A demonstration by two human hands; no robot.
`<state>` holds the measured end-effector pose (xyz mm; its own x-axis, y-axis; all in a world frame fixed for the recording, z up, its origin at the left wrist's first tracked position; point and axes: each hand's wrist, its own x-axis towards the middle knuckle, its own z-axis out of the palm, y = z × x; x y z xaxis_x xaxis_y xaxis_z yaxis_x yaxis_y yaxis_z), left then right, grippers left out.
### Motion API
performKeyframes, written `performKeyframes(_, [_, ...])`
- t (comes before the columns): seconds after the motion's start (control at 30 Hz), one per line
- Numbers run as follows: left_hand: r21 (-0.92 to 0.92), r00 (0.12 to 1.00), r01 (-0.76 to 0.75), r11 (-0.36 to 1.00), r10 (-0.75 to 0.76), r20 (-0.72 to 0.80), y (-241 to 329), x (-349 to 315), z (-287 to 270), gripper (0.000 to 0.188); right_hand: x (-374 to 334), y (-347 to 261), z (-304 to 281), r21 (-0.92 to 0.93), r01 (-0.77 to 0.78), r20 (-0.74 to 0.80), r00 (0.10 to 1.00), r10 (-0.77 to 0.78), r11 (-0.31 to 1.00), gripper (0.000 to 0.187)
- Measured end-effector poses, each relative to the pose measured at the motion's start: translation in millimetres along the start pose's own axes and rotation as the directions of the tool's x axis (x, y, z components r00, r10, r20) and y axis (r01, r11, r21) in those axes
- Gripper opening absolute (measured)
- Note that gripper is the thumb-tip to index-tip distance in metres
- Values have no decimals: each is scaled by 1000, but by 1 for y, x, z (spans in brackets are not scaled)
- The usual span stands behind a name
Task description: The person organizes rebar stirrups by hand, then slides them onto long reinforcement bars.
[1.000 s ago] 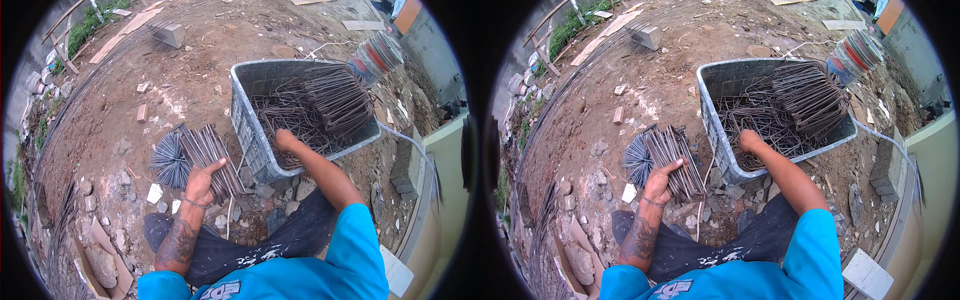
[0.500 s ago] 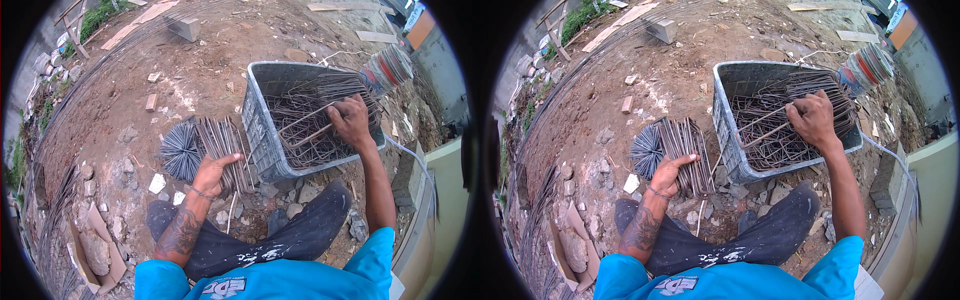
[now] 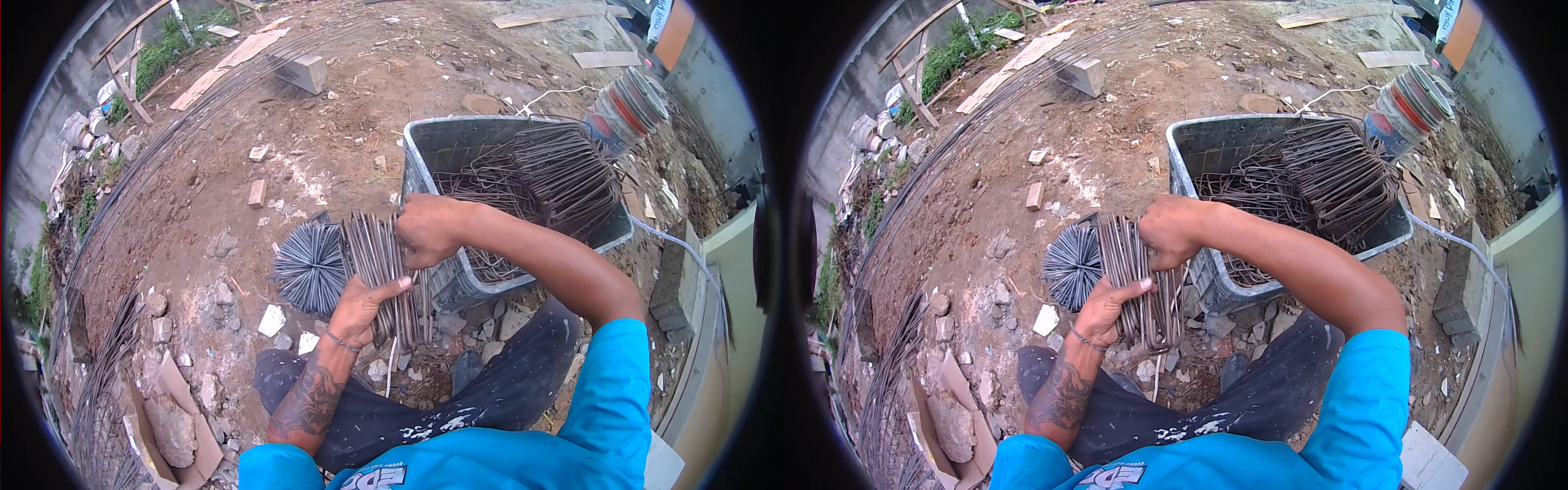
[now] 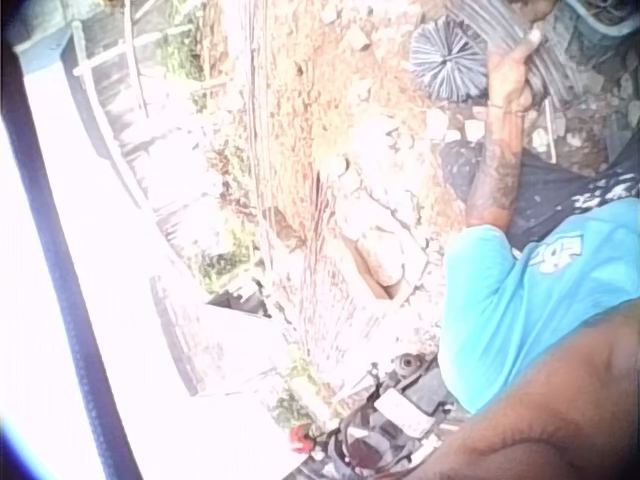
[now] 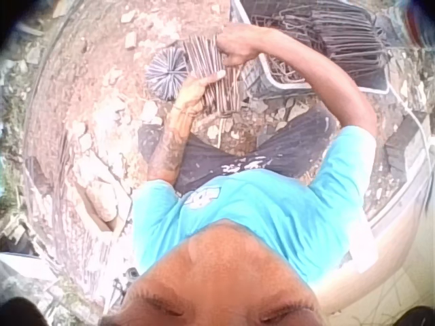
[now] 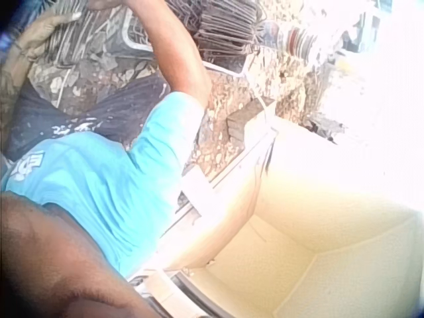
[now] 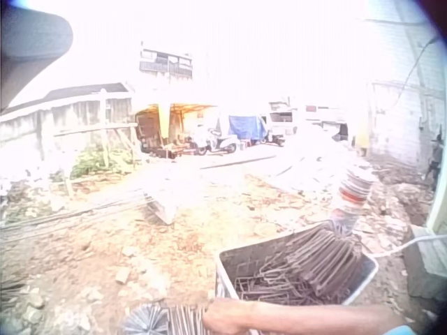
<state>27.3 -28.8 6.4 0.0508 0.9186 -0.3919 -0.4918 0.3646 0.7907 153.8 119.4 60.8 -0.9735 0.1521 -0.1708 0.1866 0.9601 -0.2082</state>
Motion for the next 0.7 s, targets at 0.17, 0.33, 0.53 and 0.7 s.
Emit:
performKeyframes(0.17, [-47, 999, 21, 999, -19, 32, -2, -5, -7, 34, 14, 0, 7, 114, 39, -124, 992, -25, 993, 28])
performKeyframes(0.33, [-220, 999, 51, 974, -49, 15, -3, -1, -5, 41, 14, 3, 20, 308, -45, -239, 963, 123, 950, 22])
performKeyframes(0.53, [-144, 998, 34, 989, -41, -41, 1, -2, -5, 34, 16, 5, 41, 294, 7, -446, 885, 131, 956, 19])
performKeyframes(0.7, [-137, 993, 69, 988, -82, -88, -10, 4, -2, 31, 2, 19, 22, 175, 132, -886, 453, 98, 976, 19])
